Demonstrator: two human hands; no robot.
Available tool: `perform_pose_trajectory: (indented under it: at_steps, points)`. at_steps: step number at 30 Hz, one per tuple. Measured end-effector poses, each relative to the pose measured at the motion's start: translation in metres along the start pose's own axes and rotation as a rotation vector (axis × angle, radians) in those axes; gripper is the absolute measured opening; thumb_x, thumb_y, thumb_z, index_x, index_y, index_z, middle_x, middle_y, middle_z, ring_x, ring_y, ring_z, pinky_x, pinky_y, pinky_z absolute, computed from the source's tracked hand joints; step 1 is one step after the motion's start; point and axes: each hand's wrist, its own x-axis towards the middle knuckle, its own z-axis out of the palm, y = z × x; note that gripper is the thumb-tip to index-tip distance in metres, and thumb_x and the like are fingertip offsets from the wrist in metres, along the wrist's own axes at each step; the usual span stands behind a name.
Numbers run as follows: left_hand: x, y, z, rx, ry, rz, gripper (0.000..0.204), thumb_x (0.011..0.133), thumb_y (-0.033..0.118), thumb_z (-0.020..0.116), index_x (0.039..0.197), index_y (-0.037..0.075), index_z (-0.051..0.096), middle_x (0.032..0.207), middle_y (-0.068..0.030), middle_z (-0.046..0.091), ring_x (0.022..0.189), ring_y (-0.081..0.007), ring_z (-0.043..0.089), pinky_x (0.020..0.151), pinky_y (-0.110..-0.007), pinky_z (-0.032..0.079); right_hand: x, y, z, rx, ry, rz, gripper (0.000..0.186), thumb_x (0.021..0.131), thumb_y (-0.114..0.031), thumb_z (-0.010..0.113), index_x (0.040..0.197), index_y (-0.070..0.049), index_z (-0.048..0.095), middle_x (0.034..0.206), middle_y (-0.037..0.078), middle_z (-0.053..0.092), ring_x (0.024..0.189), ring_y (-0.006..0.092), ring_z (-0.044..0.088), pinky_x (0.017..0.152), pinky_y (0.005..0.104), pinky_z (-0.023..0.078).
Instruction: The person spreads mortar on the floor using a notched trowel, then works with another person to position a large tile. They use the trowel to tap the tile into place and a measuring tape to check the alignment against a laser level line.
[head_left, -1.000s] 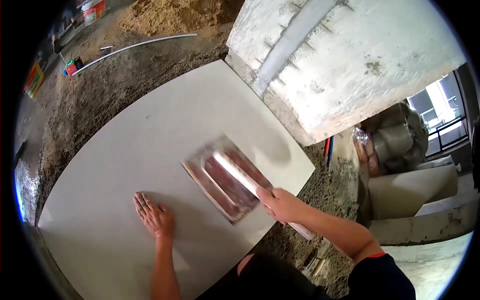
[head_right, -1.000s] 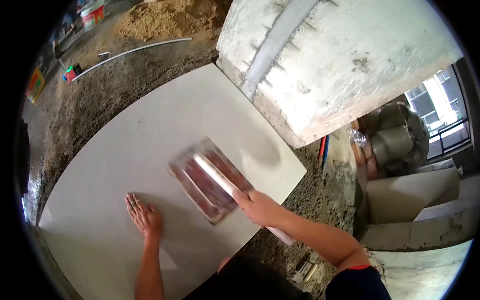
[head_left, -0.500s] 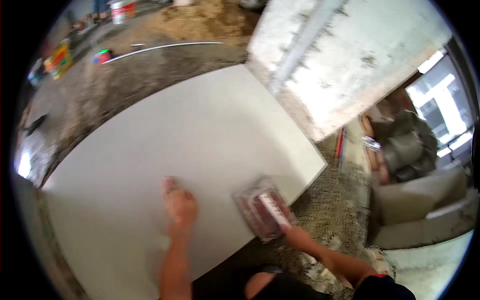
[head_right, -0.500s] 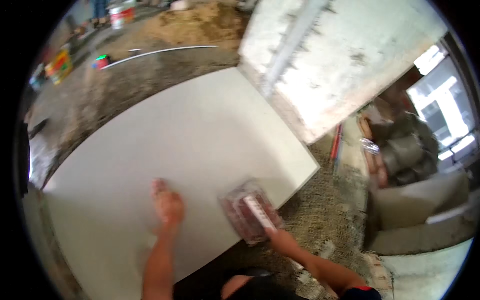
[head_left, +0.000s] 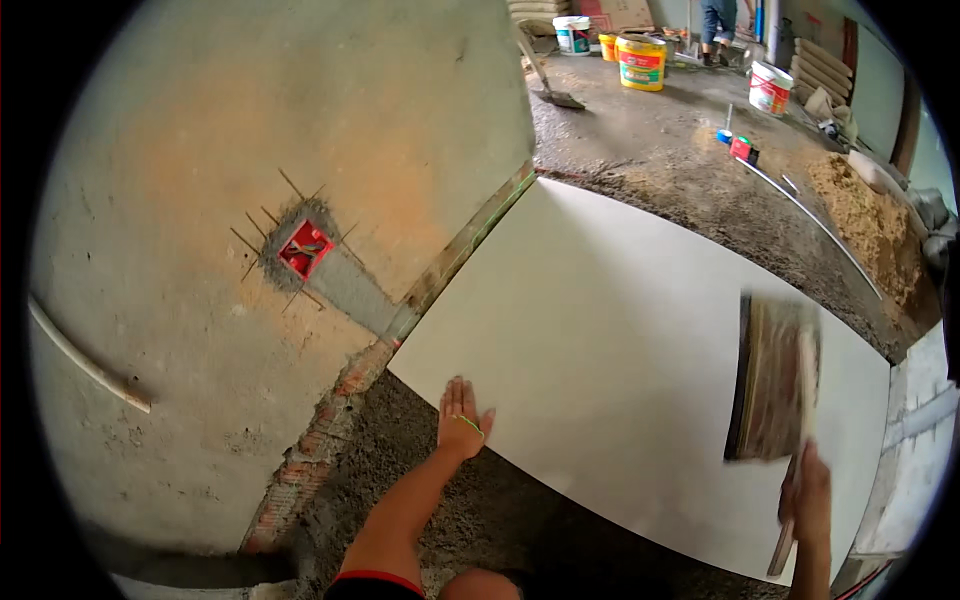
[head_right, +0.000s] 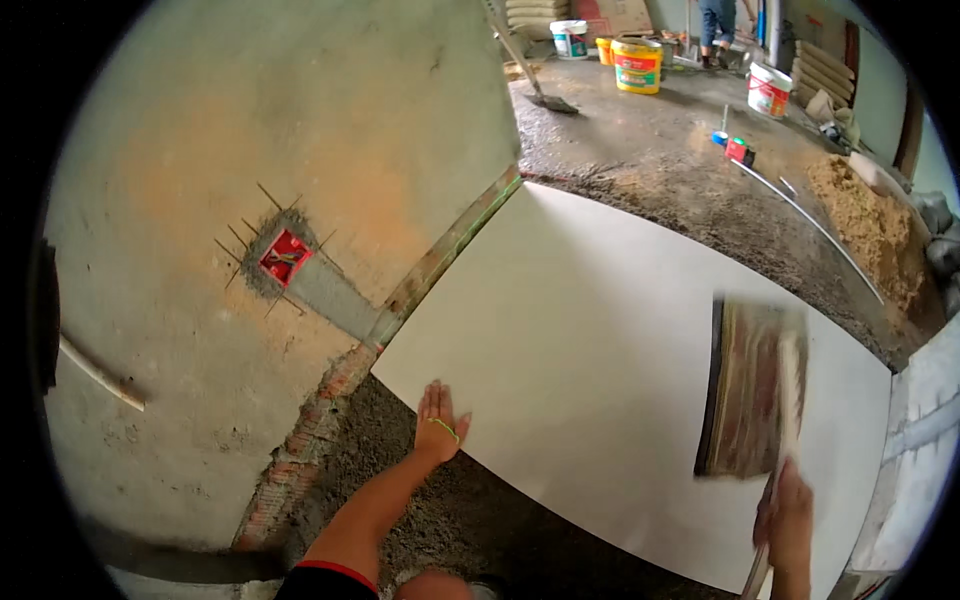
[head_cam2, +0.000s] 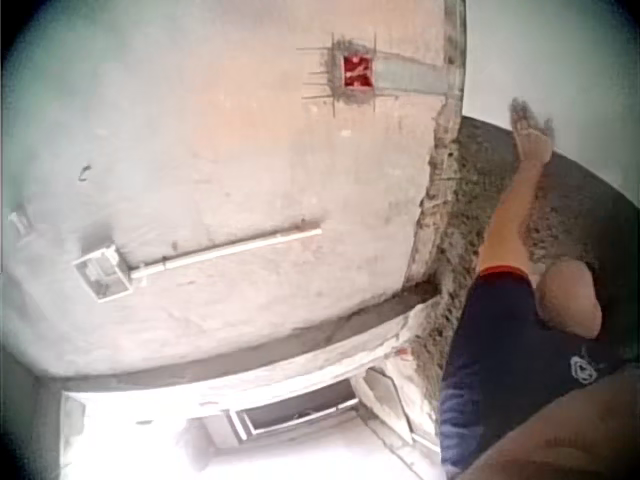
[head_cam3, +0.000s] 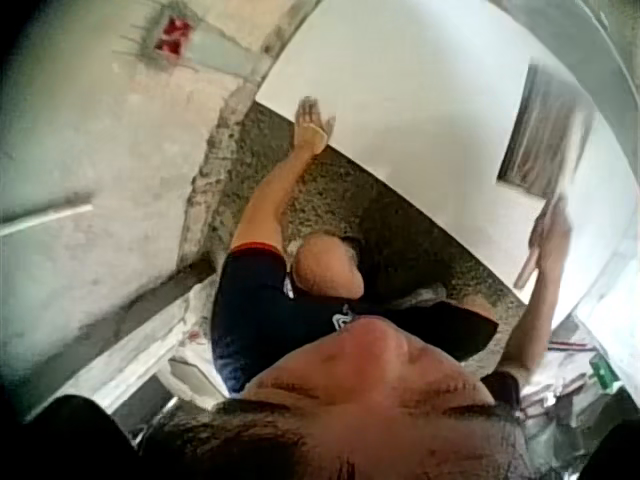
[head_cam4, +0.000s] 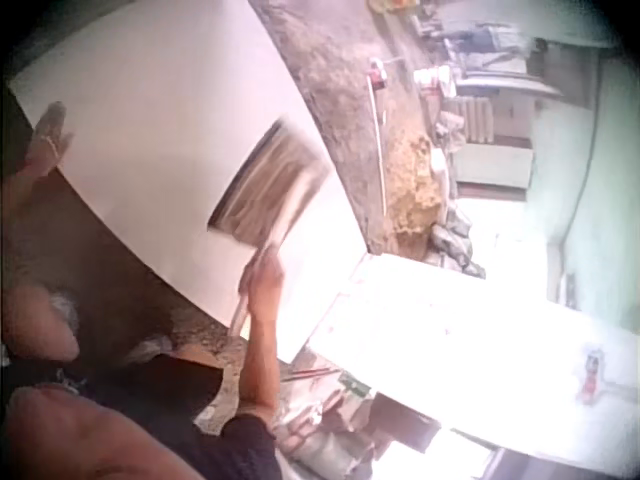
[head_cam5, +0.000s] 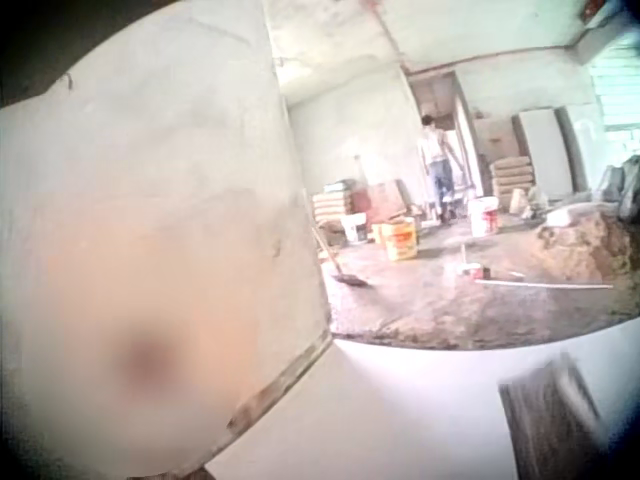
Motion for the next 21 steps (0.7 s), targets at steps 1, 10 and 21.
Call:
perform_pose_trajectory:
  at_steps: [1,10,21]
  points:
    - [-0.002,-0.005,0.003,-0.006,0.008,-0.114,0.077,0.093,0.045,0.038,0.144,-0.005,0.009,0.151,-0.023,0.009,0.14,-0.0356,0.006,0.113,-0.045,0.006,0.013,-0.02,0.014,0.021,0.003,-0.11,0.046,0.097,-0.047,0.036,0.066,-0.014,0.039,0.047,-0.005,0.034,0.033,0.0062,0.029,0.033,0.0214,0.022]
    - [0.04,0.019,0.008,-0.139,0.04,-0.689,0.074,0.094,0.045,0.031,0.145,-0.003,0.007,0.152,-0.0194,0.002,0.142,-0.0314,-0.001,0.114,-0.043,0.001,0.076,0.071,0.147,-1.043,-0.082,-0.6,0.039,0.098,-0.037,0.037,0.099,0.0,0.05,0.057,0.005,0.047,0.045,0.0177,0.048,0.041,0.0322,0.04]
    - [0.035,0.012,0.019,-0.09,0.093,-0.679,0.071,0.095,0.043,0.025,0.143,-0.007,0.009,0.152,-0.0211,0.003,0.141,-0.0332,-0.001,0.114,-0.043,0.0,0.081,-0.043,0.233,-0.311,-0.322,-0.456,0.05,0.097,-0.048,0.035,0.076,-0.003,0.045,0.054,0.003,0.045,0.046,0.0128,0.044,0.043,0.03,0.039]
